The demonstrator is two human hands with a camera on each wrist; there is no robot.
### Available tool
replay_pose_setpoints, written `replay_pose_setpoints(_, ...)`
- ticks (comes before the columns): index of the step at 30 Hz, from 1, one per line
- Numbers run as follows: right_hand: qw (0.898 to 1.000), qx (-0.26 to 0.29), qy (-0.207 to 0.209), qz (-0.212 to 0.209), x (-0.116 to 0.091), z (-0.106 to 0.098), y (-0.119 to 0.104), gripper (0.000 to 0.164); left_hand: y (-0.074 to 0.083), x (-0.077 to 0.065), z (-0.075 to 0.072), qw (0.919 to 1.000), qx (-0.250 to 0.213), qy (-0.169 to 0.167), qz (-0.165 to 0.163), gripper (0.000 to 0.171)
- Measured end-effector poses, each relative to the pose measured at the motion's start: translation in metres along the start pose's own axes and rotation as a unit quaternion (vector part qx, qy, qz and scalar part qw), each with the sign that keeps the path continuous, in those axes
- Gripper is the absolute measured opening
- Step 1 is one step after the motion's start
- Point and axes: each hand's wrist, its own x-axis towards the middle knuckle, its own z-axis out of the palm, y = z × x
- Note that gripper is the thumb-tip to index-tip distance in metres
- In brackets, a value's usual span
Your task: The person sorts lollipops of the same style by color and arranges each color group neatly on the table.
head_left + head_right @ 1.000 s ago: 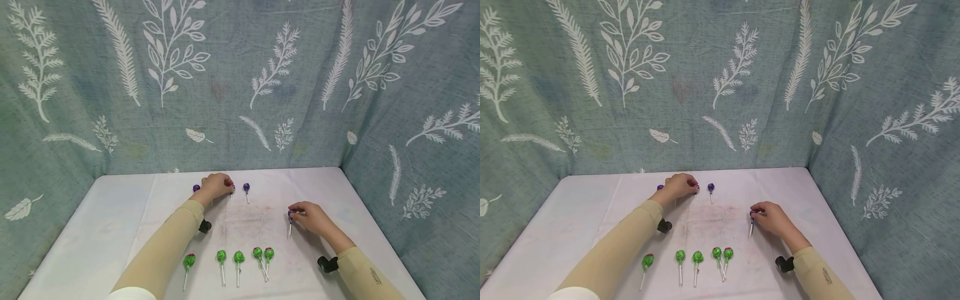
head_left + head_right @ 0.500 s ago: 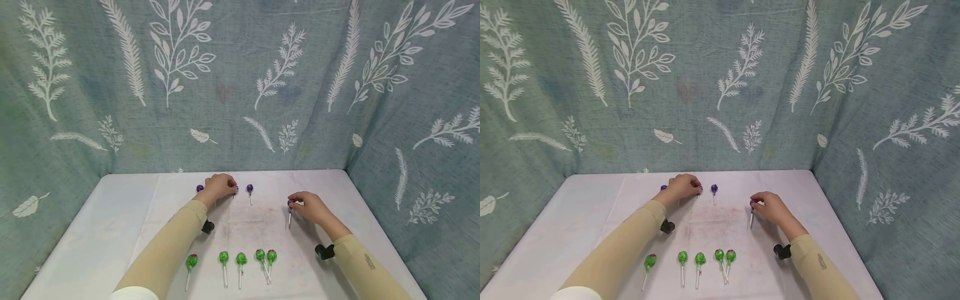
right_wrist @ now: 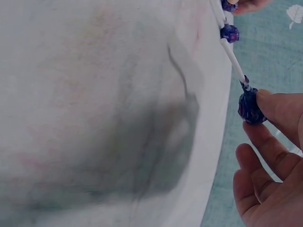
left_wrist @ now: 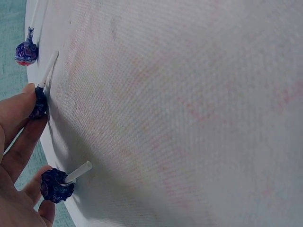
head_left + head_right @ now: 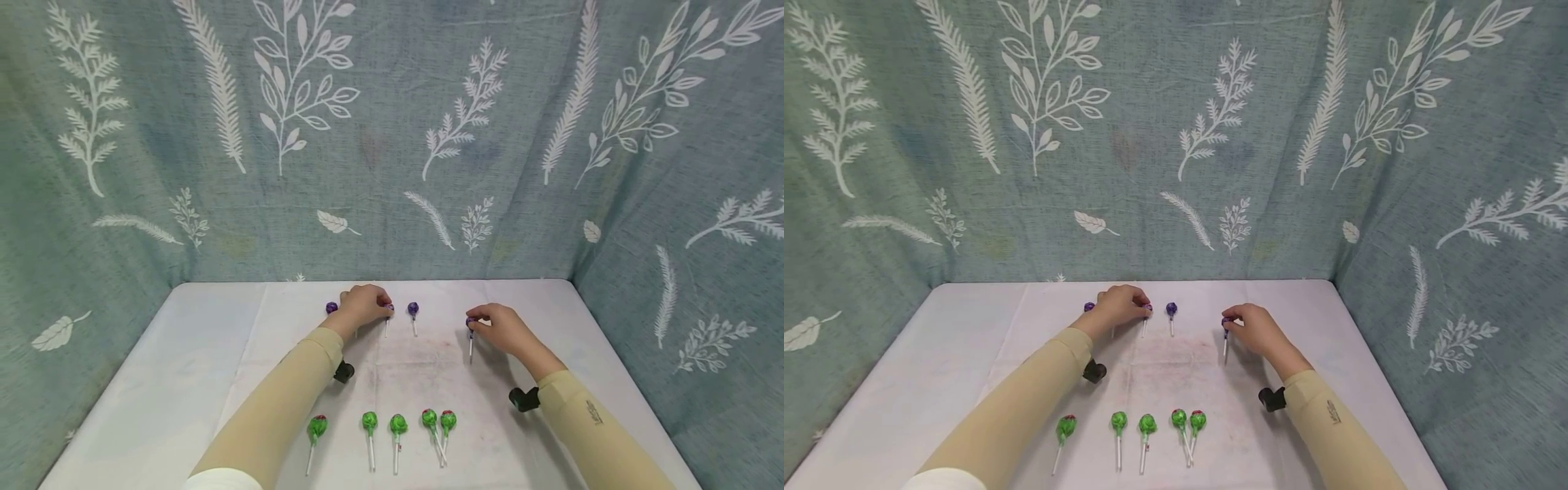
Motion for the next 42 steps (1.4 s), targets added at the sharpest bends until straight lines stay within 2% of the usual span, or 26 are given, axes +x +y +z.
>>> replay_pose_setpoints(8, 1.0, 0.0, -0.002, -0.001, 0.011, 0.001, -0.004, 0.03, 0.002, -0.004, -0.001, 1.0, 0.004, 0.004, 0.004, 0.018)
replay_pose_setpoints(22, 1.0, -0.018, -0.008, -0.003, 0.038, 0.008, -0.011, 0.03, 0.0, -0.004, -0.001, 1.0, 0.0, 0.006, 0.005, 0.018)
replay_pose_setpoints(42, 0.999, -0.029, -0.02, -0.03, 0.072, 0.03, -0.024, 0.028, 0.002, -0.006, -0.002, 1.0, 0.002, 0.009, 0.003, 0.017)
